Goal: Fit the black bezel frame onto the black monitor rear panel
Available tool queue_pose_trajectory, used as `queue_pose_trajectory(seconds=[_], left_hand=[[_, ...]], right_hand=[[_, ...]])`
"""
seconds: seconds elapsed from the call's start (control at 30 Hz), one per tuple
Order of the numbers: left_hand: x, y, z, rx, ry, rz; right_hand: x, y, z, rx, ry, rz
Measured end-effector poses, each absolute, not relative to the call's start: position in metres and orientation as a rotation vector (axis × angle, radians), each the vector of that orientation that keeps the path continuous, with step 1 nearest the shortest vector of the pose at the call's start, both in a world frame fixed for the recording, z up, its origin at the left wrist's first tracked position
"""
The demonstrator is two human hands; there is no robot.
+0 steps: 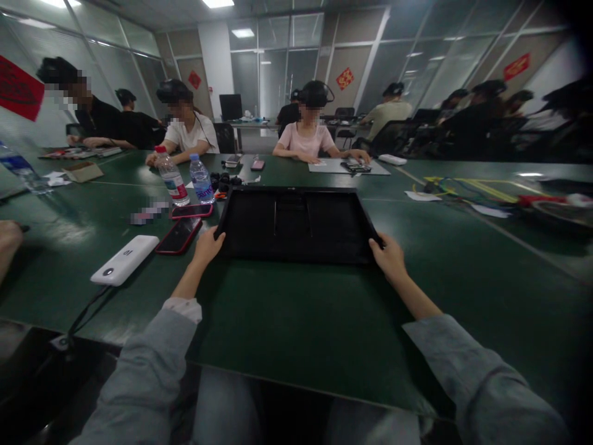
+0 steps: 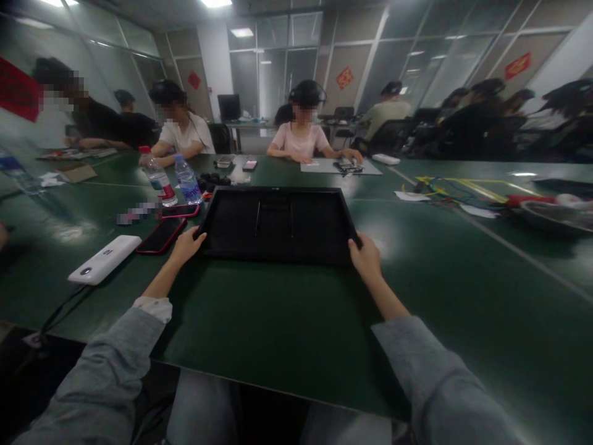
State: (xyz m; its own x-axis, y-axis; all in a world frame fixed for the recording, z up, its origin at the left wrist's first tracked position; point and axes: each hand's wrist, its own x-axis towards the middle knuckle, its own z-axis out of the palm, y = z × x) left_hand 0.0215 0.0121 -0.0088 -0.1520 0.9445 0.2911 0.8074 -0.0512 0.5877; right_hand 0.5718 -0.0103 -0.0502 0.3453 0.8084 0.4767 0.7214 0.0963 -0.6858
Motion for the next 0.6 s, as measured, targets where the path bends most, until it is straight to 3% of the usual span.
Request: queue_pose_trajectory(seconds=[0.6], left_hand=[[0.0249, 0.0132, -0.0121, 1.814, 1.947, 1.147]], right_hand=[[0.5648, -0.0158, -0.0453, -1.625, -1.356, 0.181]])
